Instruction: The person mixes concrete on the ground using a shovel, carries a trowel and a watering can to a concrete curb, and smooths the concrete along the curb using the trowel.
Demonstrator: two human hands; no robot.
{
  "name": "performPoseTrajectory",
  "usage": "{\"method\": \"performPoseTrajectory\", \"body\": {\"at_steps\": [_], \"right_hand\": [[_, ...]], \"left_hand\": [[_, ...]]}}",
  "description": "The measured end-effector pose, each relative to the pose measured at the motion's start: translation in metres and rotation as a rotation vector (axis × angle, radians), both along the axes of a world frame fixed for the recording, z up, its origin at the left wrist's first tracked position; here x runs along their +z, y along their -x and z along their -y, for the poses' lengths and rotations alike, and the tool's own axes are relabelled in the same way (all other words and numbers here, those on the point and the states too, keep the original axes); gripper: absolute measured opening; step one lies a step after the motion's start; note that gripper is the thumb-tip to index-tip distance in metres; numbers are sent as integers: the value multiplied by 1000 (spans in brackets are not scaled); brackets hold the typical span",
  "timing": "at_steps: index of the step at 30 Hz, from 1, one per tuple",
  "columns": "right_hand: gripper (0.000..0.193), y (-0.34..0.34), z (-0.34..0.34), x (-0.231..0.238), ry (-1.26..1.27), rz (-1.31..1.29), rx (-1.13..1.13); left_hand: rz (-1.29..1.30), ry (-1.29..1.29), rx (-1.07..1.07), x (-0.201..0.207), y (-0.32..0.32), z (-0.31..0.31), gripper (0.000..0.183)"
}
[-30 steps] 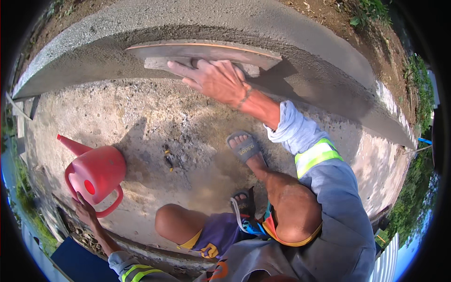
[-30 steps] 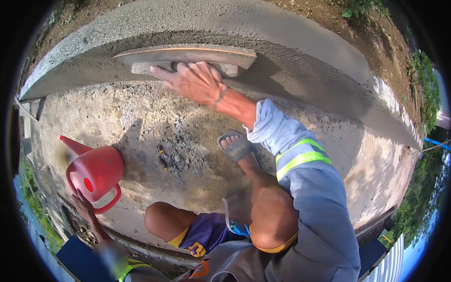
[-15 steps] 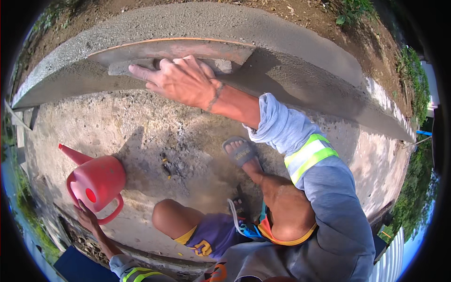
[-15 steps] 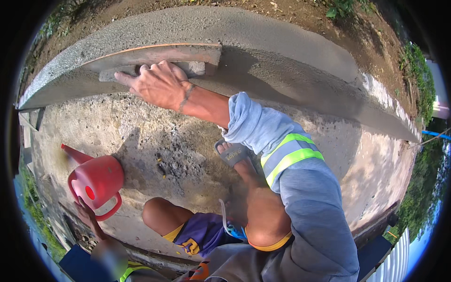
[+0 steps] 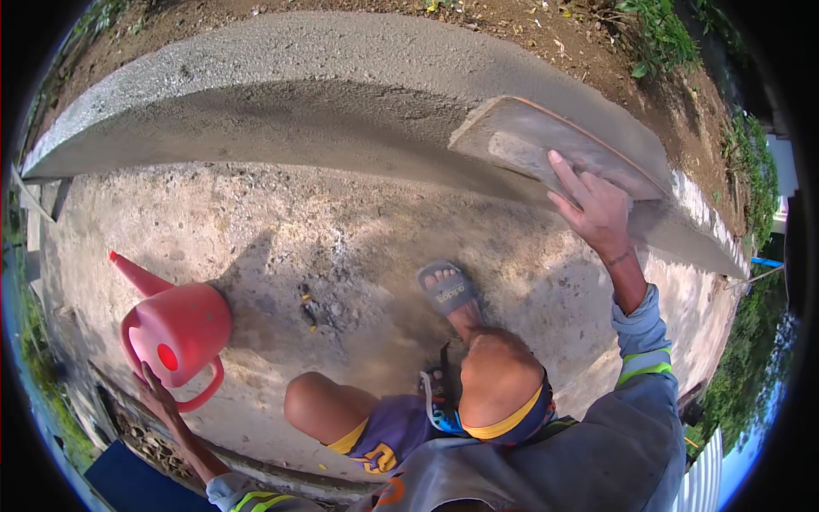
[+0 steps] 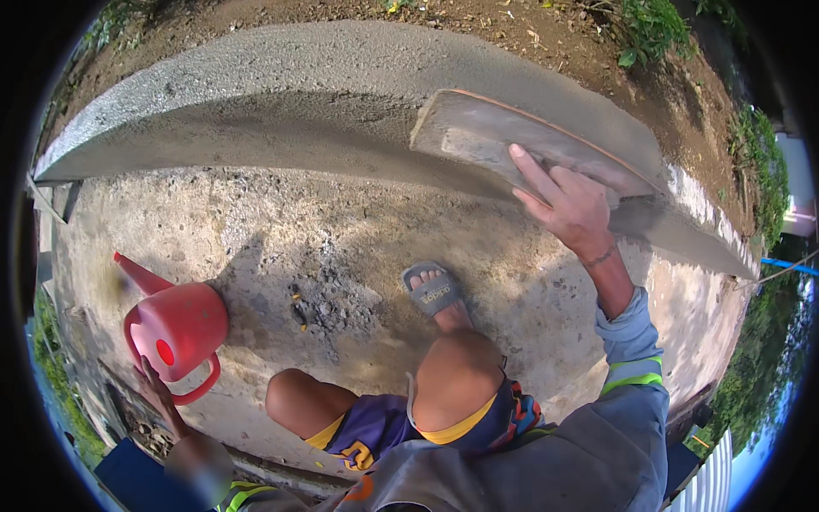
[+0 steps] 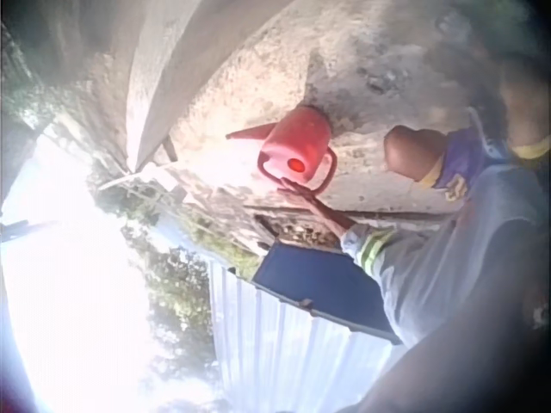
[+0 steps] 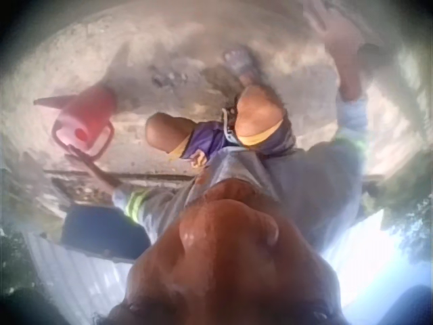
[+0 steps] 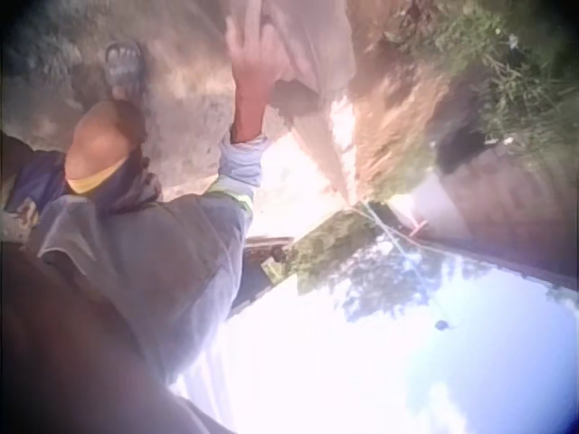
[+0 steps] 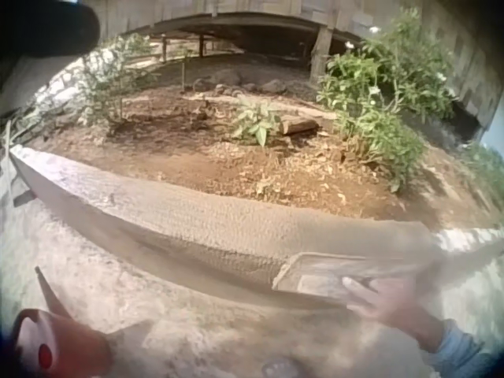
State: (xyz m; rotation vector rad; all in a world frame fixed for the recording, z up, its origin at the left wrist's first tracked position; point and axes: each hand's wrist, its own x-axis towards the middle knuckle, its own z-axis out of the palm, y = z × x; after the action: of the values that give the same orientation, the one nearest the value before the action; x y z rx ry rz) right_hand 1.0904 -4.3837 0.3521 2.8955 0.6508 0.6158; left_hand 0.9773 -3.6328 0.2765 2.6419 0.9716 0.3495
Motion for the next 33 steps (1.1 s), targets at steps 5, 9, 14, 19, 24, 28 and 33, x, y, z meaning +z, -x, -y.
{"method": "performPoseTrajectory", "body": {"at_steps": [5,9,14,19,24,28,33], "right_hand": [[55,-107,-223,-39,-316,47,208],[54,-168,-334,-64,-281,8,162],[58,-101,-202,-61,-404,70,190],[64,30,64,-3,-71,95,-107],[58,65,136,5,-13,5,-175],[60,-6,-22,-7,-38,139,35],[52,-113,-244,-50,-316,66,160]], "left_hand": [[-16,-212,17,-1,14,-3,56],[-50,-271,-15,-8,-6,16,53],[-89,-325,6,-6,22,4,55],[-133,-180,9,8,-5,10,64],[-17,-155,-12,-8,-3,-14,63],[-150,90,36,-11,-1,-31,62],[-106,-30,21,-8,1,-25,69]]}}
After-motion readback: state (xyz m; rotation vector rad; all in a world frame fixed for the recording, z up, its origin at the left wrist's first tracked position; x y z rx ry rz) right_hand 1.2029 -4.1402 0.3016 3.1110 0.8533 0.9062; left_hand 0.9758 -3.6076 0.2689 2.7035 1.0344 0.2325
